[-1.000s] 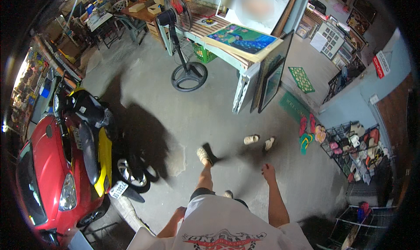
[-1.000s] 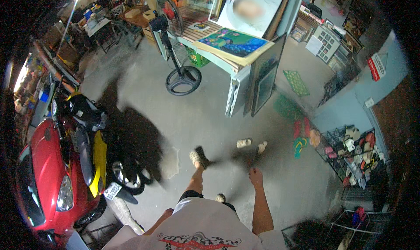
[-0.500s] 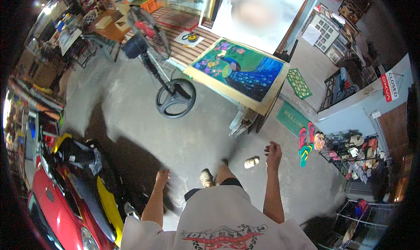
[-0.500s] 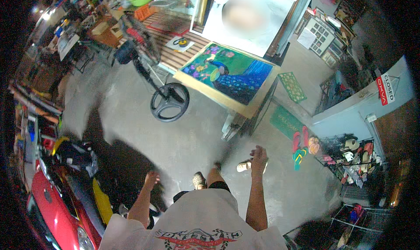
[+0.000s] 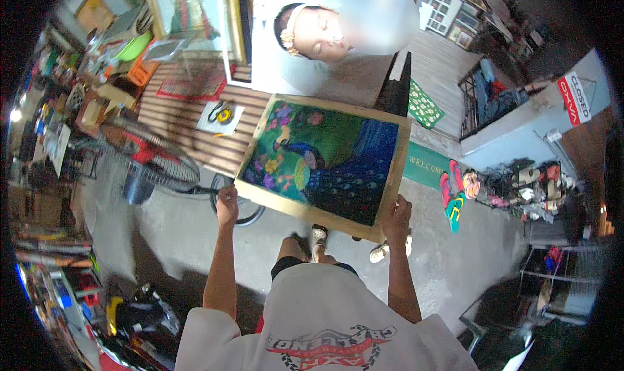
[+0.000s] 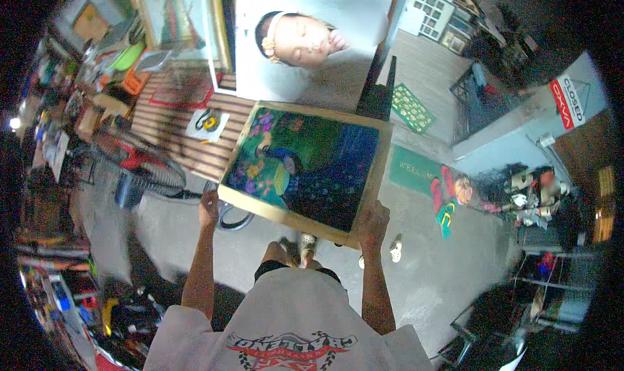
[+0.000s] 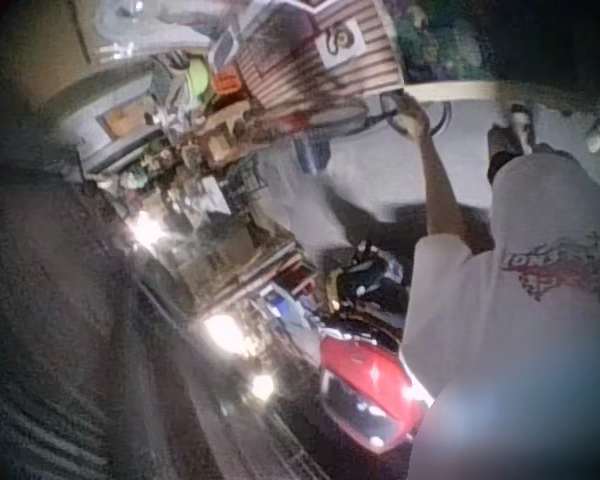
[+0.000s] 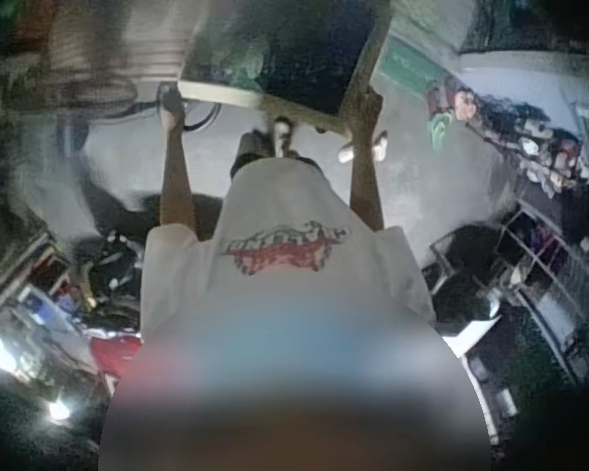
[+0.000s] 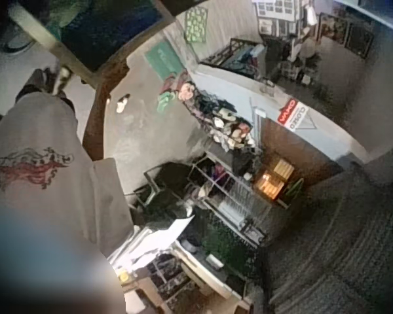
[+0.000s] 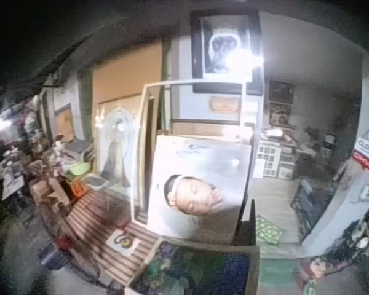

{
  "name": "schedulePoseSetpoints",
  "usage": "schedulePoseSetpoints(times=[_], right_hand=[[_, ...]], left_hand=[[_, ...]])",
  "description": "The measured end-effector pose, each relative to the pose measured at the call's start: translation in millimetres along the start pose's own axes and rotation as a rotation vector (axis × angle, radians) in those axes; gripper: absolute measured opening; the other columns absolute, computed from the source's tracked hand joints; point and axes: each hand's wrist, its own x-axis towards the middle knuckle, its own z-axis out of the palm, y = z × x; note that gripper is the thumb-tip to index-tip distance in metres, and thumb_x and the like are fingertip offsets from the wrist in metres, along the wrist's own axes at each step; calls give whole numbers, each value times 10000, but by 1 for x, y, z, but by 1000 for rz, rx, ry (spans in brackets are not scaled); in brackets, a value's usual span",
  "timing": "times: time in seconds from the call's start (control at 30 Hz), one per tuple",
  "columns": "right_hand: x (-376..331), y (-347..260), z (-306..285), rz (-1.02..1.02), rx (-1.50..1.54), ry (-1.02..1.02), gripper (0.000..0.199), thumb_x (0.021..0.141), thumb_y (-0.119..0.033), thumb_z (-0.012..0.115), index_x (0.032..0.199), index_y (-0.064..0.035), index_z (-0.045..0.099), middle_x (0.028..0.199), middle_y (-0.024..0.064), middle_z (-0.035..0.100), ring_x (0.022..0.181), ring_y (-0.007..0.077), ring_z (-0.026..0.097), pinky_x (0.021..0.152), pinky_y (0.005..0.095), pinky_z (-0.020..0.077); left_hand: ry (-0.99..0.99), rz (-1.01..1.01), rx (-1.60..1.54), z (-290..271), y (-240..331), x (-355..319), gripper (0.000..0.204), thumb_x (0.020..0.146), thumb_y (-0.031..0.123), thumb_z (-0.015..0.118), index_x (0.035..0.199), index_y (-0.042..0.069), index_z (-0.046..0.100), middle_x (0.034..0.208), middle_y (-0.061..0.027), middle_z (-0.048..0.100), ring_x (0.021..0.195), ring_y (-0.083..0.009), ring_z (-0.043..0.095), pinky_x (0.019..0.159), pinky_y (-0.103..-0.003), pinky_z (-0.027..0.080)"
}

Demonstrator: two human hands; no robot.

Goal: The person assembles a folding table by unfolding the legs and placing the tabletop. They then place a framed peacock painting on the table, remove the frame, and apply glue to a white backing board.

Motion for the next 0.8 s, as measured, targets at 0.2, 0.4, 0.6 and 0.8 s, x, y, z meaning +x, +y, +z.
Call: schedulePoseSetpoints(times=[0.2, 0.4, 0.6, 0.8], right_hand=[[-24, -12, -5, 176, -26, 37, 387, 919, -143, 547, 1263, 28, 502, 1074, 247, 530, 1065, 409, 493, 921, 493, 411], [-44, 6, 3, 364, -361, 117, 308, 896, -162, 582, 1158, 0, 579, 1098, 216, 573, 1099, 384, 498, 931, 499, 406], [-31, 23, -16, 379, -430, 49, 264, 903, -243, 584, 1039, -19, 616, 927, 191, 646, 967, 398, 562, 881, 495, 452], [-21, 11, -21, 752, 57, 237, 425, 911, -374, 624, 1022, 35, 590, 953, 224, 677, 904, 371, 662, 786, 433, 500]], left_hand=[[-231, 248, 582, 54, -47, 100, 434, 953, 299, 558, 1234, -32, 560, 1231, -275, 577, 1146, -420, 548, 1002, -465, 422], [-202, 34, 634, 105, -49, 70, 561, 884, 431, 626, 1291, 59, 521, 1122, -289, 557, 1092, -452, 520, 911, -558, 442], [-229, -212, 102, 87, -31, 77, 516, 898, 515, 602, 1092, 39, 647, 1003, -228, 668, 951, -415, 623, 865, -504, 476], [-331, -343, -341, 75, -48, 96, 511, 982, 423, 490, 1196, -20, 627, 1101, -188, 672, 939, -300, 626, 851, -422, 473]])
